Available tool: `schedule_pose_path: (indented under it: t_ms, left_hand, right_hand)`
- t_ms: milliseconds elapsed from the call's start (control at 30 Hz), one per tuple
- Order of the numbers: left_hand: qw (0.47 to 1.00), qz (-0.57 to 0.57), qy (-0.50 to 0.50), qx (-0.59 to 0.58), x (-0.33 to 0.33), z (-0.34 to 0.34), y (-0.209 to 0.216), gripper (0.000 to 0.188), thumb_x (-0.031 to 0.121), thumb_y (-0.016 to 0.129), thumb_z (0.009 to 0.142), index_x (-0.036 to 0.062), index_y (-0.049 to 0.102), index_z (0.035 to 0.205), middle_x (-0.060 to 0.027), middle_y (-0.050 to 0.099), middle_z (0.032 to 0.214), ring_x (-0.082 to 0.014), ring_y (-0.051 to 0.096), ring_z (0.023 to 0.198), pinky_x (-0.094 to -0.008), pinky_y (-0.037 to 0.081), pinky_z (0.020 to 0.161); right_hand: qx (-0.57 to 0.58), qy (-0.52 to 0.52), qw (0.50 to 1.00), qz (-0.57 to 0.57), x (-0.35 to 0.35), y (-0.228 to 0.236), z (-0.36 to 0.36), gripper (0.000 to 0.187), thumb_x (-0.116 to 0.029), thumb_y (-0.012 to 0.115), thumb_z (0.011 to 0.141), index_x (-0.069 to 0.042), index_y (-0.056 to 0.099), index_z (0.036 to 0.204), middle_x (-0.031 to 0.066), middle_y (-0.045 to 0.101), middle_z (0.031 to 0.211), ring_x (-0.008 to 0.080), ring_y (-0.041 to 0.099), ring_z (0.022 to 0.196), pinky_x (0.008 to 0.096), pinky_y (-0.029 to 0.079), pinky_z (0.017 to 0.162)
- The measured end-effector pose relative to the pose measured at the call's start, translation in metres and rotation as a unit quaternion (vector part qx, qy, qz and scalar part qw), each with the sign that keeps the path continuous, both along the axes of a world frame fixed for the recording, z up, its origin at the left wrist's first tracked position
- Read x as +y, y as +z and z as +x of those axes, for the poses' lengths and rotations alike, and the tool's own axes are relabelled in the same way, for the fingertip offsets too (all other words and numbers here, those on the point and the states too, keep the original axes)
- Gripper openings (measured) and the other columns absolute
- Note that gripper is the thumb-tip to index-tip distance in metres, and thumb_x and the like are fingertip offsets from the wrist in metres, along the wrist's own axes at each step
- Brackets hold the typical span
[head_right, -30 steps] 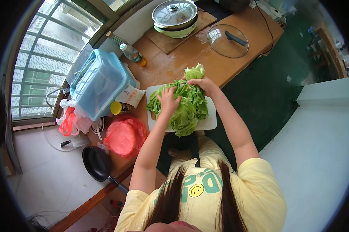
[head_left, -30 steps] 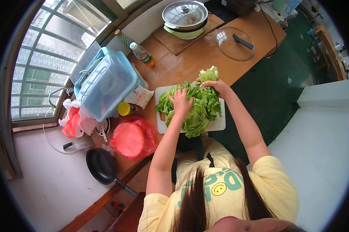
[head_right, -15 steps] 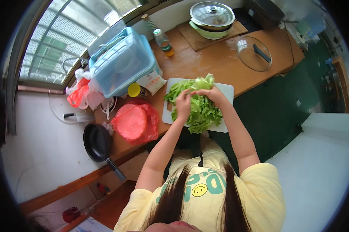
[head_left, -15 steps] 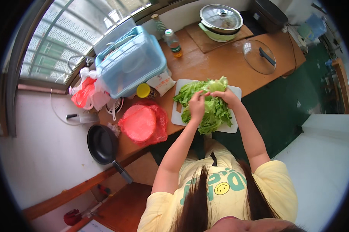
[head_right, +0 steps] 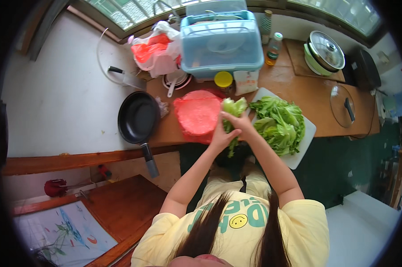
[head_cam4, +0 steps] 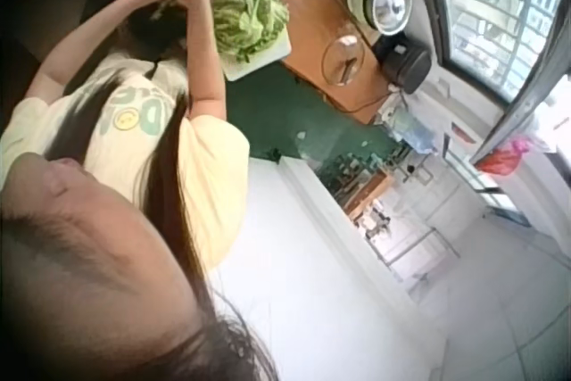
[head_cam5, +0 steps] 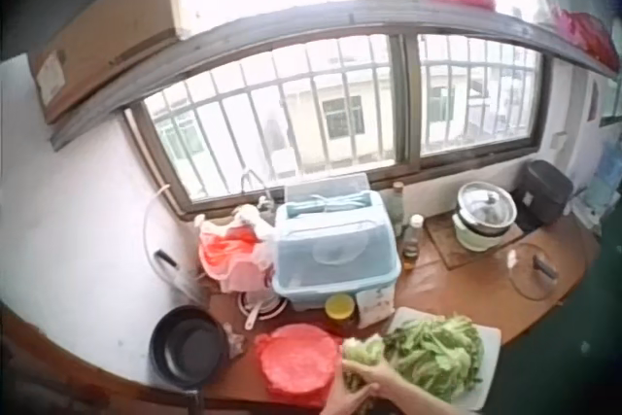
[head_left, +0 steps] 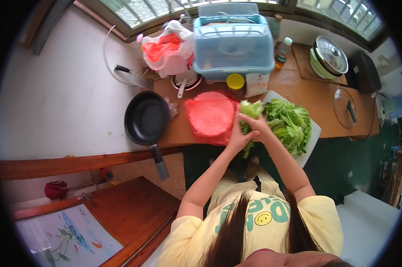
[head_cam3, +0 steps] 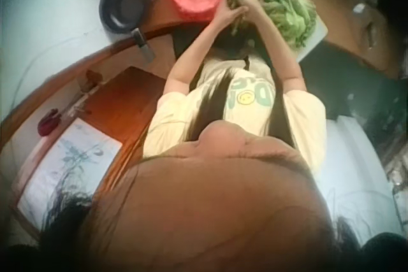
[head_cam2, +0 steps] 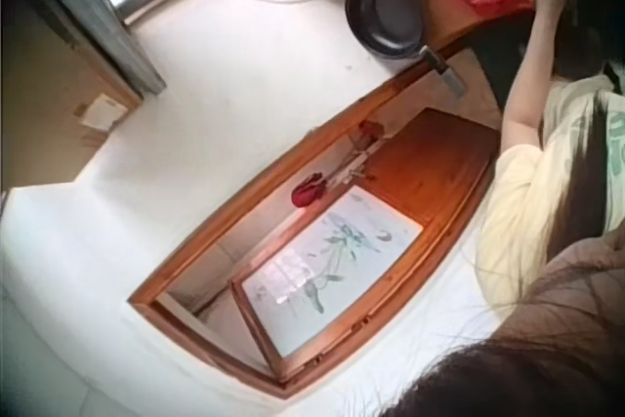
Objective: The person washes lettuce leaves under a tap and places them into a frying pan. They repeatedly tear leaves from a head of lettuce, rinse them in a yellow bucket, and transfer the cleaned leaves to the pan on the counter. The person also cleans the cutting board and wipes the countertop.
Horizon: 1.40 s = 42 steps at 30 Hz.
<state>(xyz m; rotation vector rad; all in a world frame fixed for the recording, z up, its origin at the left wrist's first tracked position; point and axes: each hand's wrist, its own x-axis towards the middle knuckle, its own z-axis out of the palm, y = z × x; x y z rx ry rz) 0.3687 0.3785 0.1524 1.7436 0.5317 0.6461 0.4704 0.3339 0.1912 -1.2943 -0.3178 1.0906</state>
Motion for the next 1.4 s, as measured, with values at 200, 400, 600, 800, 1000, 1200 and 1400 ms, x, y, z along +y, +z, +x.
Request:
schedule_pose_path:
  t_ms: [200, 400, 600, 800, 1000, 1200, 1400]
  left_hand:
    - [0.956, -0.253, 0.141, -0.032, 0.108, -0.153, 0.027, 0.054, 0.004, 0.064, 0.076, 0.0054, 0.040, 0.124, -0.0067, 0.053, 0.108, -0.0170, 0.054, 0.096, -0.0292, 0.047, 0.079]
    - [0.908, -0.270, 0.311, -0.077, 0.241, -0.241, 0.013, 0.052, 0.008, 0.065, 0.076, 0.0057, 0.042, 0.123, -0.0063, 0.054, 0.105, -0.0158, 0.055, 0.090, -0.0280, 0.047, 0.074]
    - [0.926, -0.177, 0.322, 0.085, 0.333, -0.283, -0.085, 0.066, 0.016, 0.067, 0.077, 0.0050, 0.031, 0.131, -0.0105, 0.048, 0.117, -0.0209, 0.049, 0.103, -0.0333, 0.043, 0.084]
    - [0.775, 0.088, 0.466, 0.417, 0.285, -0.217, -0.049, 0.087, 0.058, 0.056, 0.074, 0.0271, 0.009, 0.140, -0.0226, 0.008, 0.143, -0.0463, 0.003, 0.129, -0.0679, 0.011, 0.094]
    - [0.897, 0.346, 0.224, 0.159, 0.119, -0.086, 0.001, 0.054, 0.021, 0.057, 0.080, -0.0050, 0.040, 0.123, -0.0197, 0.040, 0.128, -0.0354, 0.034, 0.119, -0.0445, 0.021, 0.103]
    - [0.984, -0.098, -0.052, 0.140, -0.076, 0.049, -0.029, 0.036, 0.017, 0.060, 0.080, -0.0023, 0.050, 0.109, -0.0167, 0.053, 0.095, -0.0280, 0.055, 0.080, -0.0371, 0.045, 0.074]
    - [0.921, 0.144, -0.055, 0.359, -0.103, 0.191, -0.020, 0.055, 0.033, 0.063, 0.077, -0.0010, 0.039, 0.113, -0.0234, 0.057, 0.097, -0.0365, 0.059, 0.079, -0.0418, 0.047, 0.068]
  right_hand:
    - [-0.001, 0.339, 0.940, 0.038, 0.138, -0.006, -0.121, 0.055, -0.037, 0.060, 0.082, -0.005, 0.042, 0.122, 0.0069, 0.053, 0.108, 0.0141, 0.052, 0.096, 0.0290, 0.042, 0.082]
    - [-0.200, 0.264, 0.943, -0.022, 0.257, -0.020, -0.199, 0.089, -0.052, 0.062, 0.074, 0.009, 0.029, 0.129, 0.0236, 0.033, 0.134, 0.0286, 0.031, 0.126, 0.0338, 0.028, 0.102]
    - [-0.045, 0.234, 0.971, 0.001, 0.162, -0.062, -0.146, 0.047, -0.035, 0.060, 0.081, 0.003, 0.054, 0.108, 0.0122, 0.059, 0.102, 0.0174, 0.055, 0.096, 0.0297, 0.044, 0.083]
    - [-0.173, -0.021, 0.981, -0.085, -0.051, -0.082, -0.038, 0.022, -0.016, 0.060, 0.080, 0.003, 0.061, 0.091, 0.0066, 0.063, 0.081, 0.0119, 0.059, 0.072, 0.0258, 0.047, 0.067]
    - [-0.546, -0.220, 0.747, -0.309, -0.177, -0.062, 0.072, 0.012, -0.011, 0.056, 0.080, -0.001, 0.058, 0.087, 0.0128, 0.057, 0.082, 0.0282, 0.058, 0.071, 0.0360, 0.045, 0.062]
    - [-0.504, -0.086, 0.751, -0.418, -0.213, -0.108, 0.109, 0.052, -0.036, 0.066, 0.073, -0.004, 0.052, 0.110, 0.0142, 0.056, 0.103, 0.0280, 0.056, 0.095, 0.0341, 0.046, 0.074]
    - [-0.424, -0.130, 0.840, -0.312, -0.217, -0.109, 0.118, 0.062, -0.035, 0.069, 0.070, -0.004, 0.045, 0.119, 0.0152, 0.050, 0.107, 0.0274, 0.053, 0.095, 0.0348, 0.045, 0.077]
